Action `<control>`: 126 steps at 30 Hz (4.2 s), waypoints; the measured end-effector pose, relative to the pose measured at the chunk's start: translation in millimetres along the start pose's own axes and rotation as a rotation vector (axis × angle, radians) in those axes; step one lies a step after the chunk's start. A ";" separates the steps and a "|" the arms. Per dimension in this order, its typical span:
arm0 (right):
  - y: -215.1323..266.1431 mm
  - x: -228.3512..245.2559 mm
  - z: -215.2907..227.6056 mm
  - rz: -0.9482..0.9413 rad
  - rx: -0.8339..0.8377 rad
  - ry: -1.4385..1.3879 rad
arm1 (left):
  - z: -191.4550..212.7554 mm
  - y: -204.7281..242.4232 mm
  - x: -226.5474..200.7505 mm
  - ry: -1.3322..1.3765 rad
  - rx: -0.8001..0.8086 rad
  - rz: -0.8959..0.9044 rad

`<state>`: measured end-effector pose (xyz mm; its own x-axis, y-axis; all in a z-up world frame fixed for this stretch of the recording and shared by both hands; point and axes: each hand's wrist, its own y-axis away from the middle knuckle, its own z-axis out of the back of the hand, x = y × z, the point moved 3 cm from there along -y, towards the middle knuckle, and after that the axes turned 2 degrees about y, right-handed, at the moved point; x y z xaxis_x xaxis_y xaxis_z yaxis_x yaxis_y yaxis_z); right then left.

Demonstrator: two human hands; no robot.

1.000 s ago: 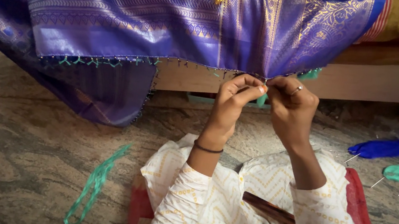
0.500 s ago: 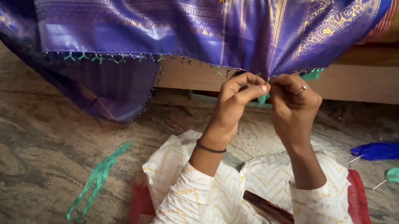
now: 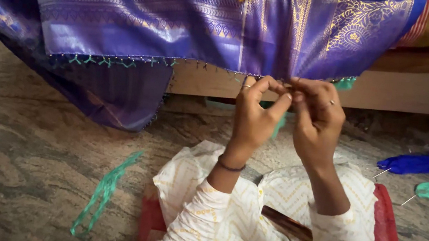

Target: Decorating a purple saree with tassels by hand using strips of green fabric and scissors.

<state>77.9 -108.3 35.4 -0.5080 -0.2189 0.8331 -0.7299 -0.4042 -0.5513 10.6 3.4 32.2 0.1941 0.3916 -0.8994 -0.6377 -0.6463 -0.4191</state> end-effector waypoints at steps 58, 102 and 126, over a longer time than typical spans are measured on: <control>-42.1 39.3 19.9 0.118 0.138 -0.016 | -21.5 -13.6 -1.3 0.278 0.229 0.109; -40.4 63.5 11.8 0.639 0.067 0.424 | -28.1 -18.4 17.5 0.757 0.220 0.118; -112.1 28.4 24.3 -0.094 0.234 -0.262 | -21.8 -18.9 14.2 0.560 0.184 0.204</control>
<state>156.4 -90.8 122.0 -0.2871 -0.3793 0.8796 -0.6279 -0.6190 -0.4719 41.7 7.0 24.6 0.3843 -0.1633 -0.9087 -0.8116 -0.5290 -0.2481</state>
